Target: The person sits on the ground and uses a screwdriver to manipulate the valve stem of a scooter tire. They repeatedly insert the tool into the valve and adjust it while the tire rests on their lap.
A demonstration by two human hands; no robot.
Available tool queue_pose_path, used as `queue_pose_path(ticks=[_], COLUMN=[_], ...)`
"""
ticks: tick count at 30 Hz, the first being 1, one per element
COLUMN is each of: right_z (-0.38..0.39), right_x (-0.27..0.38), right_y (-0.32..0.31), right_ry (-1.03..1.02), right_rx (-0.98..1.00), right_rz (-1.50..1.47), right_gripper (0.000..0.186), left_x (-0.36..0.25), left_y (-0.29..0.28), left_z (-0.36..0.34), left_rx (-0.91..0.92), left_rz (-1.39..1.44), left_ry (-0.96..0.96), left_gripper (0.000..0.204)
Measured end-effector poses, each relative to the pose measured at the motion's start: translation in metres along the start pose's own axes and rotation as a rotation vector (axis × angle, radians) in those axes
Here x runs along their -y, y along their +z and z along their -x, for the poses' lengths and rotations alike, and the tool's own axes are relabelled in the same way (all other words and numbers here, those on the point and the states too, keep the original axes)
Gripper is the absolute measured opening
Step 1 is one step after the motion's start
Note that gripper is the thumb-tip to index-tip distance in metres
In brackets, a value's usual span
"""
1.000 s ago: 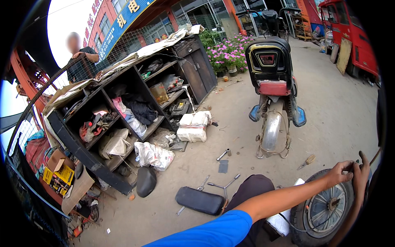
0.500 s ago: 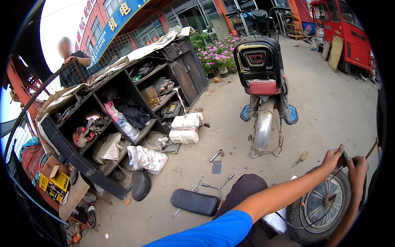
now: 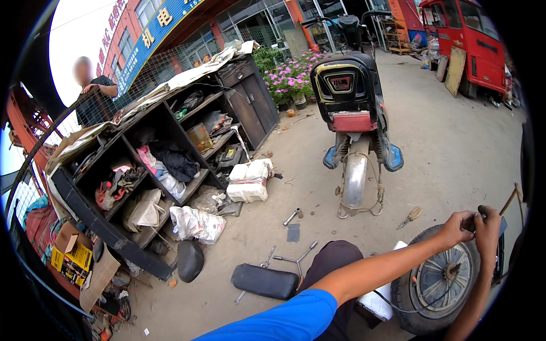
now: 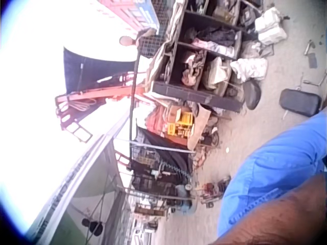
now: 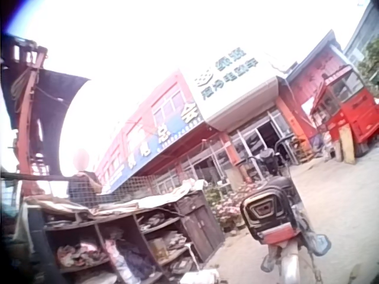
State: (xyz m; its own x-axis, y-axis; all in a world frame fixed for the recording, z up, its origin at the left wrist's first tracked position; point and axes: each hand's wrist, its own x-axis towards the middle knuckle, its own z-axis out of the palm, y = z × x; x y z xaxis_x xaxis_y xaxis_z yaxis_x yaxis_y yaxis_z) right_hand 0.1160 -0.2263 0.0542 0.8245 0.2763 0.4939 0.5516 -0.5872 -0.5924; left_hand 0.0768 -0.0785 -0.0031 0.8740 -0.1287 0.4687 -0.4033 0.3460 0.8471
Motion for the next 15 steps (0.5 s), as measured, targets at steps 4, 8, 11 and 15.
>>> queue_pose_path(ticks=[4, 8, 11, 15], right_z=[0.003, -0.001, -0.002, 0.006], right_x=[0.010, 0.022, 0.029, 0.003], right_y=[-0.014, -0.033, -0.038, -0.024], right_ry=[0.042, 0.086, 0.124, -0.017], right_rx=[-0.076, -0.026, 0.106, 0.032], right_rz=[0.032, 0.038, -0.011, -0.150], right_gripper=[0.025, 0.017, 0.016, 0.030], left_x=[-0.014, -0.006, 0.004, 0.010], left_y=[0.000, -0.011, -0.013, -0.010], left_z=[0.006, 0.000, -0.009, -0.020], left_rx=[-0.039, -0.051, -0.079, -0.072], left_rz=[-0.014, -0.031, 0.179, 0.225], left_ry=[-0.076, -0.191, -0.202, -0.215], left_gripper=[0.035, 0.031, 0.031, 0.029])
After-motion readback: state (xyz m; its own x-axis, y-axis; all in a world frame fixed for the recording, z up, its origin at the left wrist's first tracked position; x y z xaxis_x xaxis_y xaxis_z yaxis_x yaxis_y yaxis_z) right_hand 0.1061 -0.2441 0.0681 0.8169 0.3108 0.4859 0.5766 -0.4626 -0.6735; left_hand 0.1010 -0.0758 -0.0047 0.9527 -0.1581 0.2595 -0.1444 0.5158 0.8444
